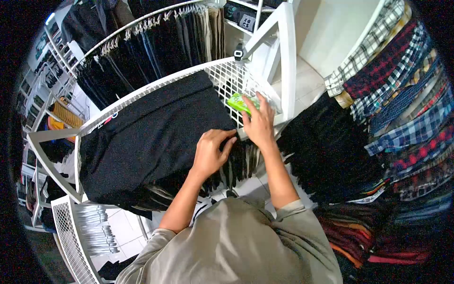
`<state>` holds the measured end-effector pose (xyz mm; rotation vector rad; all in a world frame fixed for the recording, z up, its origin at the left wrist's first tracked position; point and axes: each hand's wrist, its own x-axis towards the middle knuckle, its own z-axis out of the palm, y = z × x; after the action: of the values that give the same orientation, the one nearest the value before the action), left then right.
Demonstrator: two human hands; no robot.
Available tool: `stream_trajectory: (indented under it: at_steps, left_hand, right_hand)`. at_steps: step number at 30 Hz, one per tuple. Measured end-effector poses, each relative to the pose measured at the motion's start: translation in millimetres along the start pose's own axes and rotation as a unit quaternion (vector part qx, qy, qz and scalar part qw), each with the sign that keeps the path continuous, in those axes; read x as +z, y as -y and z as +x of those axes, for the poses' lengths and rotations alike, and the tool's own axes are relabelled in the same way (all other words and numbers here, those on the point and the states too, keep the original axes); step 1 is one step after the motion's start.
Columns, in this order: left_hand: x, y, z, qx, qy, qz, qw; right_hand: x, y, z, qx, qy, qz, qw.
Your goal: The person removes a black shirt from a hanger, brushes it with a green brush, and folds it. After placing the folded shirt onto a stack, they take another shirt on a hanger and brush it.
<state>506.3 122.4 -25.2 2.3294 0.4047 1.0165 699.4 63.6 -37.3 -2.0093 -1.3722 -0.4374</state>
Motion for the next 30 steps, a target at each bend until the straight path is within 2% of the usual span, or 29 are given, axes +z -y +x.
stream_trajectory:
  at_steps: [2, 5, 8, 10, 12, 15, 18, 22, 25, 28, 30]
  left_hand:
    - [16.8, 2.2, 16.0, -0.019, 0.006, 0.021, 1.000]
    - [34.5, 6.2, 26.4, -0.042, -0.011, 0.018, 0.999]
    - [42.6, 8.6, 34.3, -0.067, -0.026, 0.010, 0.997]
    - [49.5, 12.4, 37.2, -0.065, -0.031, 0.021, 0.997]
    - [52.0, 12.7, 40.7, -0.073, -0.027, 0.014, 0.997]
    - [46.4, 5.9, 42.1, -0.097, -0.006, 0.021, 0.995]
    - [32.5, -1.6, 30.5, -0.104, -0.044, -0.011, 0.994]
    - [-9.9, -2.3, -3.2, -0.116, -0.114, 0.027, 0.986]
    - [-50.8, 4.2, -39.9, -0.142, -0.167, 0.109, 0.970]
    - [-97.4, 12.0, -82.2, -0.193, -0.201, 0.203, 0.939]
    - [-127.0, 23.6, -116.6, -0.231, -0.223, 0.263, 0.910]
  right_hand:
    - [3.6, -5.3, 2.0, -0.002, 0.015, -0.010, 1.000]
    - [6.5, -13.3, 3.9, 0.009, 0.043, 0.045, 0.998]
    - [2.5, -18.6, 12.9, 0.017, 0.009, 0.051, 0.999]
    - [2.3, -25.9, 21.6, 0.058, -0.059, 0.020, 0.996]
    - [7.9, -39.6, 23.9, 0.066, -0.060, -0.001, 0.996]
    - [13.0, -50.9, 17.9, 0.082, 0.000, 0.015, 0.997]
    - [-7.0, -20.8, 5.6, 0.042, -0.047, -0.063, 0.996]
    - [-15.5, 23.3, -25.0, 0.005, -0.035, 0.095, 0.995]
    - [-12.7, 70.7, -47.2, -0.082, 0.005, 0.161, 0.984]
    - [2.5, 115.1, -65.1, -0.162, 0.056, 0.217, 0.961]
    - [11.7, 149.0, -74.0, -0.180, 0.070, 0.240, 0.951]
